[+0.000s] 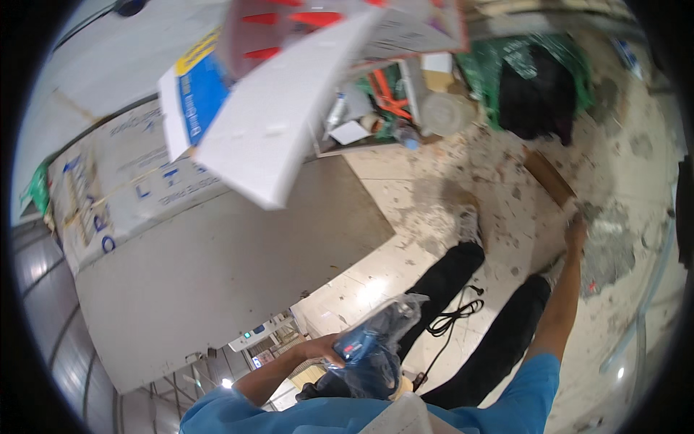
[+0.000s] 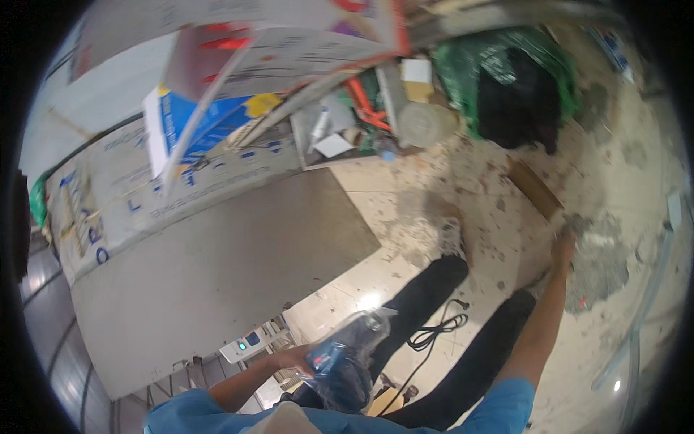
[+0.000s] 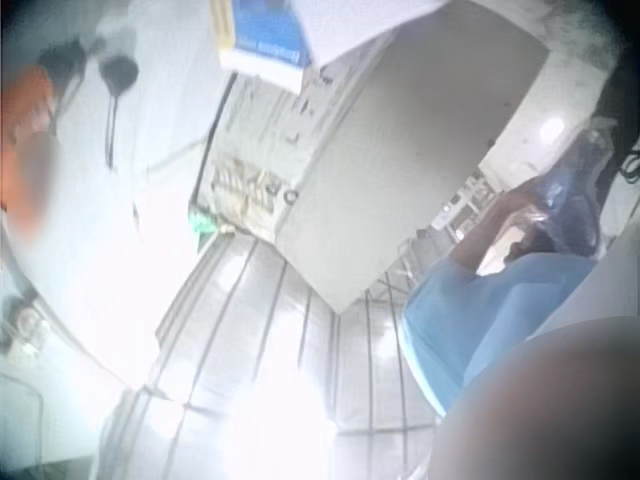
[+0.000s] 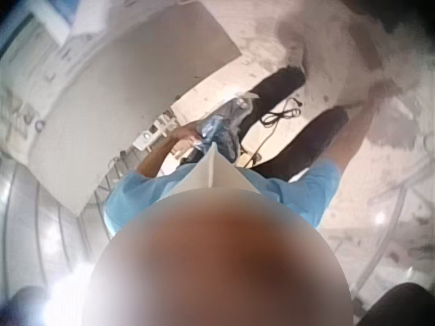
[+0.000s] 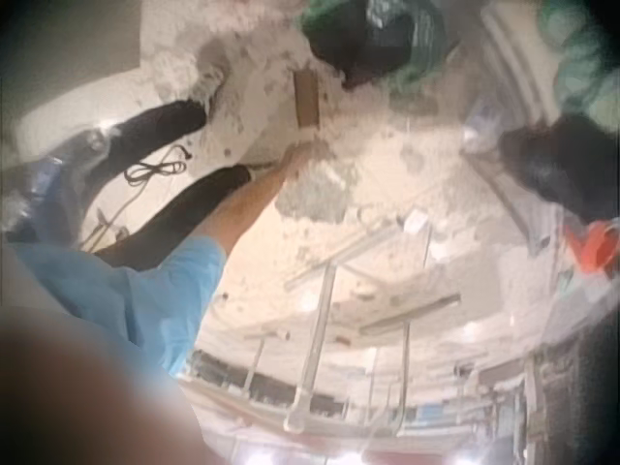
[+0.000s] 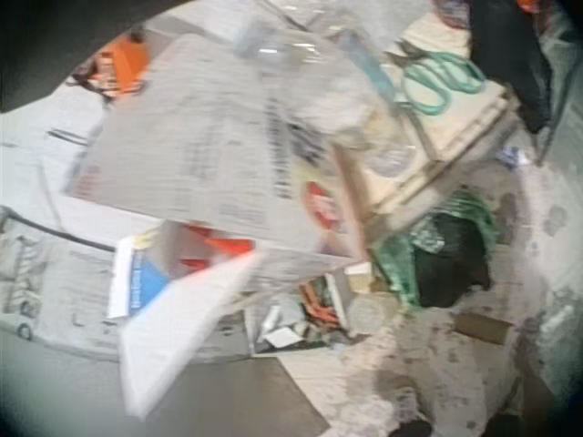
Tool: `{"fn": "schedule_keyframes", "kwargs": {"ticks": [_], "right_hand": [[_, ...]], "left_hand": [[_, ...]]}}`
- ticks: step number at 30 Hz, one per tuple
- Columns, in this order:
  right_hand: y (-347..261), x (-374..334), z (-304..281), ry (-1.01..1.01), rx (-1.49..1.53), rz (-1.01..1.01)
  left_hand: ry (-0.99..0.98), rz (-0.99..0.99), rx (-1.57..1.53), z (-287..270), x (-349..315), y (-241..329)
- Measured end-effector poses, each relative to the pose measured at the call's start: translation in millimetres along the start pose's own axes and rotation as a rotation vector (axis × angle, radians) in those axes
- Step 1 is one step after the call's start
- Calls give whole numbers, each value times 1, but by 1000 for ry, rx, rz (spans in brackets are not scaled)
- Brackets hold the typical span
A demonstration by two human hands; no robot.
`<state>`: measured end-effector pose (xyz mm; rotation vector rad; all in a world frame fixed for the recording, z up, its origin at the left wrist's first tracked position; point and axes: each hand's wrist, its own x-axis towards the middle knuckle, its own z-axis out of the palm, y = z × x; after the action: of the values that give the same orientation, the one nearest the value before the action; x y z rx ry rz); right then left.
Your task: The person retrieves a boxed heat gun from a shelf, opens the box, and removes the tool and its packaging. The person then unwraps the heat gun, coils the power cord, and plugs it into an extension cord.
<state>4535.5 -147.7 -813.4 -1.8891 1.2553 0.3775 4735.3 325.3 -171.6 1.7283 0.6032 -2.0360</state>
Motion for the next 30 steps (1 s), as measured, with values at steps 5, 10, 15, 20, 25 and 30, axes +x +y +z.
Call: {"fn": "schedule_keyframes", "kwargs": {"ticks": [5, 10, 15, 20, 25, 30], "right_hand": [[-50, -94, 1, -211, -119, 107], [-243, -245, -72, -431, 128, -189], [-520, -366, -168, -485, 199, -602], [-771, -416, -168, -424, 193, -1263], [-944, -385, -127, -90, -282, -1712], [-994, -332, -149, -23, -975, -1636]], "left_hand": [[-106, -11, -302, 2, 4, -29], [-180, 191, -532, 9, -4, -59], [-272, 340, -715, 21, -29, -66], [-297, 544, -833, 26, -57, -60], [-305, 691, -805, 17, -61, -55], [-268, 815, -846, 10, -57, -60]]}}
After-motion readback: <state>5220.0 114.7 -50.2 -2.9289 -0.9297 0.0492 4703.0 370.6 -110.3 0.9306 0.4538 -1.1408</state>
